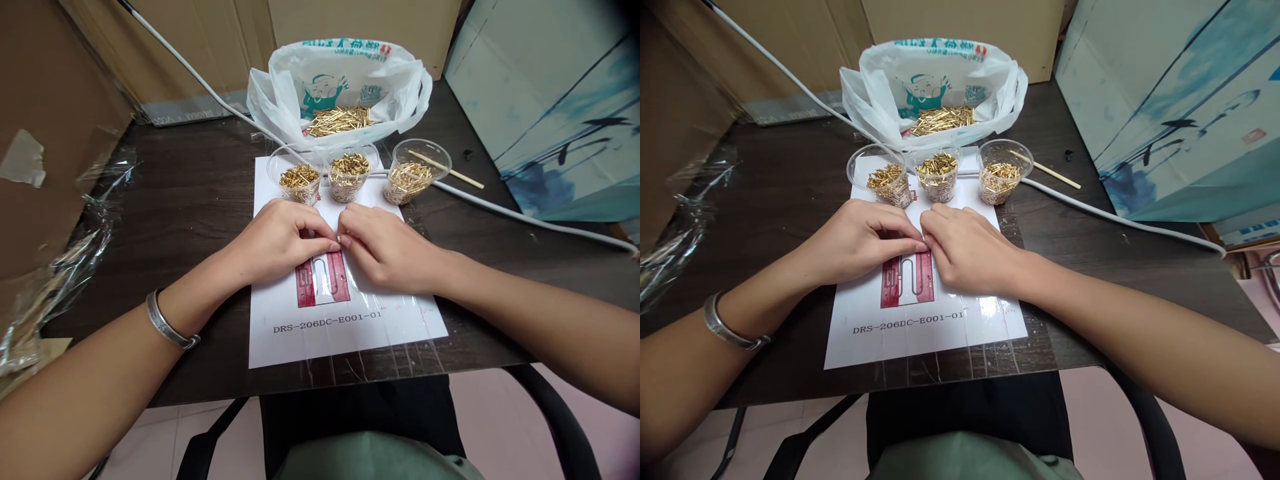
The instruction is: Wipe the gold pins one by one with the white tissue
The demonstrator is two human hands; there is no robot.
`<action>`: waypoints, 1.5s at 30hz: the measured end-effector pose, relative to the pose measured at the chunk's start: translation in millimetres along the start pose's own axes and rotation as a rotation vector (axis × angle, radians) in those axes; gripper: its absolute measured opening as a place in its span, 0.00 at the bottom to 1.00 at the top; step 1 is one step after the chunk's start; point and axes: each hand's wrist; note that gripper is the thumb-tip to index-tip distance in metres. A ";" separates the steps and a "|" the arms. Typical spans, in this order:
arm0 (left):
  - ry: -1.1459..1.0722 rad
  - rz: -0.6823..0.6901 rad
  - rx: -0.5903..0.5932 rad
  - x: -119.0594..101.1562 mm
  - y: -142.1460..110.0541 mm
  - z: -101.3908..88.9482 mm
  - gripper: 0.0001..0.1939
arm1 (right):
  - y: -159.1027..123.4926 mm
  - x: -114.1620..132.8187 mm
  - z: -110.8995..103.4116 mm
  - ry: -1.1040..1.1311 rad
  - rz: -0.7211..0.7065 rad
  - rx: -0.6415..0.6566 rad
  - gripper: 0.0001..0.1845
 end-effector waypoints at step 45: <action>0.068 -0.023 -0.019 -5.5 -0.8 2.1 0.05 | -3.4 -0.1 -1.9 0.030 0.012 0.008 0.06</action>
Point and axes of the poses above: each hand's wrist, its own y-axis towards the middle knuckle, its own z-axis out of the palm, x = y × z, and after that the axes turned 4 degrees about x, right-handed
